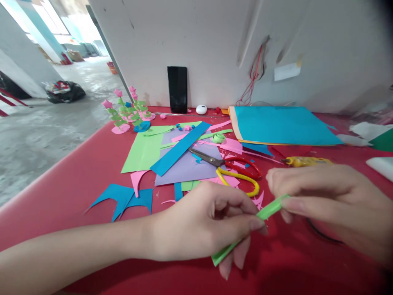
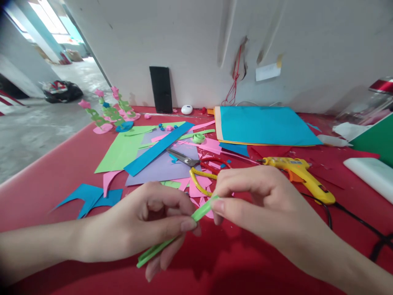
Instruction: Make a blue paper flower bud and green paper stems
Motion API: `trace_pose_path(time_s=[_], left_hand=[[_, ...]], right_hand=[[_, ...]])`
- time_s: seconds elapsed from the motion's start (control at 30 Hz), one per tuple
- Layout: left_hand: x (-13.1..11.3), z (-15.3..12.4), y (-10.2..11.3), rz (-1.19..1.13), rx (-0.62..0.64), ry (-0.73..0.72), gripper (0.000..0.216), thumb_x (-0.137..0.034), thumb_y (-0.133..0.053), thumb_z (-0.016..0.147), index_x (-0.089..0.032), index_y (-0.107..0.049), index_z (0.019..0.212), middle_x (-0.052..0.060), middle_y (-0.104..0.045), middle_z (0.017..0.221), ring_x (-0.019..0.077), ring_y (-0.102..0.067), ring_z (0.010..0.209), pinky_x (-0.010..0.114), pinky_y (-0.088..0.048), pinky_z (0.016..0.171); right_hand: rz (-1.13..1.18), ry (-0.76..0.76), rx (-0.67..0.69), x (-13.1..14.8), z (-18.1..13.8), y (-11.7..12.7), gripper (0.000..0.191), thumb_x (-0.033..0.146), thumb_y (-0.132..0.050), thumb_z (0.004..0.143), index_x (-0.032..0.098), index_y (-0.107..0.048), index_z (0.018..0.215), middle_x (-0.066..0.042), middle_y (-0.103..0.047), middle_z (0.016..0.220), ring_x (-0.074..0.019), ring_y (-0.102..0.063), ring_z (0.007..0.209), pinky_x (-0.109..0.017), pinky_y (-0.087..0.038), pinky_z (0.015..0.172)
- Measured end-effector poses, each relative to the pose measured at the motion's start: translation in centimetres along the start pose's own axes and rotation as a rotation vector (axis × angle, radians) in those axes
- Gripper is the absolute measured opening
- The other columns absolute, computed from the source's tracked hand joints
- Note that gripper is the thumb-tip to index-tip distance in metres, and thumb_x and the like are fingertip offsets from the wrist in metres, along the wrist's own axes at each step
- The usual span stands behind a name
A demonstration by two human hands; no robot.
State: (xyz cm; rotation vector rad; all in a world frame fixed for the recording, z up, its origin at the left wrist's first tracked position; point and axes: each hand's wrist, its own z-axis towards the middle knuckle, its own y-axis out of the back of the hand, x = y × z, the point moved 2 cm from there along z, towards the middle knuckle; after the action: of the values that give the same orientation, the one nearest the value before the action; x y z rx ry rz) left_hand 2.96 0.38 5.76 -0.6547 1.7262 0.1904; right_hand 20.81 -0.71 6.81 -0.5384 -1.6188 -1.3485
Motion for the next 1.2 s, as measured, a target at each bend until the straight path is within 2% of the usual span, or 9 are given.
trace_pose_path(time_s=[0.1,0.17,0.27,0.37,0.53,0.73,0.93,1.1,1.2], left_hand=[[0.1,0.1,-0.2,0.045,-0.044,-0.034,0.019,-0.014,-0.039,0.09,-0.015,-0.044,0.071,-0.007,-0.046,0.047,0.0,-0.037,0.031,0.008,-0.034,0.036],[0.2,0.2,-0.3,0.111,-0.096,-0.091,0.018,-0.017,-0.039,0.09,-0.015,-0.044,0.073,-0.006,-0.049,0.052,0.0004,-0.041,0.035,0.008,-0.036,0.039],[0.4,0.2,-0.1,0.306,-0.2,-0.213,0.019,-0.02,-0.038,0.091,-0.015,-0.044,0.074,-0.004,-0.05,0.057,0.0022,-0.047,0.046,0.009,-0.038,0.045],[0.3,0.0,0.1,0.546,-0.282,-0.303,0.02,-0.019,-0.039,0.09,-0.015,-0.048,0.073,-0.005,-0.048,0.056,0.0029,-0.045,0.047,0.011,-0.036,0.047],[0.0,-0.3,0.2,0.806,-0.331,-0.357,0.017,-0.016,-0.038,0.089,-0.015,-0.052,0.08,-0.003,-0.052,0.063,0.0063,-0.043,0.054,0.016,-0.036,0.052],[0.2,-0.5,-0.1,0.833,-0.346,-0.368,0.017,-0.018,-0.036,0.089,-0.015,-0.053,0.085,-0.001,-0.057,0.069,0.008,-0.048,0.057,0.017,-0.037,0.053],[-0.2,-0.8,-0.1,0.84,-0.363,-0.441,0.015,-0.015,-0.039,0.089,-0.015,-0.05,0.08,-0.005,-0.046,0.06,0.0052,-0.037,0.05,0.014,-0.032,0.049],[-0.3,-0.8,-0.1,0.815,-0.365,-0.472,0.015,-0.013,-0.039,0.088,-0.014,-0.051,0.08,-0.005,-0.046,0.062,0.0045,-0.038,0.054,0.013,-0.033,0.051],[-0.4,-0.7,0.0,0.789,-0.361,-0.454,0.015,-0.013,-0.039,0.089,-0.013,-0.052,0.081,-0.005,-0.047,0.063,0.0046,-0.04,0.055,0.013,-0.034,0.052]], right_hand=[[-0.096,0.021,-0.027,0.1,0.3,-0.3,0.007,0.035,-0.063,0.073,0.03,-0.06,0.07,0.008,-0.059,0.067,-0.0121,-0.055,0.063,-0.022,-0.046,0.057],[-0.113,0.055,-0.038,0.2,0.5,-0.4,0.009,0.033,-0.068,0.069,0.034,-0.062,0.076,0.009,-0.064,0.073,-0.0125,-0.058,0.069,-0.021,-0.048,0.062],[-0.124,0.091,-0.066,0.5,0.8,-0.5,0.007,0.03,-0.069,0.07,0.035,-0.064,0.072,0.011,-0.065,0.066,-0.0106,-0.058,0.062,-0.017,-0.048,0.056],[-0.109,0.052,-0.087,0.6,1.0,-0.5,0.004,0.034,-0.069,0.069,0.033,-0.066,0.072,0.009,-0.068,0.068,-0.0121,-0.06,0.063,-0.018,-0.048,0.054],[-0.07,0.011,-0.123,0.8,0.6,-0.5,0.005,0.032,-0.071,0.066,0.031,-0.067,0.068,0.008,-0.069,0.066,-0.0117,-0.062,0.063,-0.017,-0.048,0.057],[0.016,-0.063,-0.169,0.6,0.0,-1.1,0.009,0.033,-0.068,0.07,0.03,-0.063,0.063,0.01,-0.063,0.059,-0.0098,-0.058,0.056,-0.013,-0.046,0.05],[-0.029,0.003,-0.164,0.5,-0.3,-0.6,0.005,0.032,-0.066,0.072,0.034,-0.064,0.069,0.012,-0.064,0.063,-0.0087,-0.06,0.058,-0.009,-0.047,0.053],[-0.055,0.032,-0.196,0.6,-0.7,0.0,0.006,0.03,-0.062,0.076,0.034,-0.065,0.072,0.009,-0.061,0.061,-0.0085,-0.054,0.051,-0.009,-0.044,0.045],[-0.039,0.026,-0.189,0.3,-0.6,-0.1,0.008,0.031,-0.061,0.077,0.034,-0.067,0.074,0.008,-0.066,0.066,-0.0103,-0.058,0.056,-0.011,-0.047,0.047]])
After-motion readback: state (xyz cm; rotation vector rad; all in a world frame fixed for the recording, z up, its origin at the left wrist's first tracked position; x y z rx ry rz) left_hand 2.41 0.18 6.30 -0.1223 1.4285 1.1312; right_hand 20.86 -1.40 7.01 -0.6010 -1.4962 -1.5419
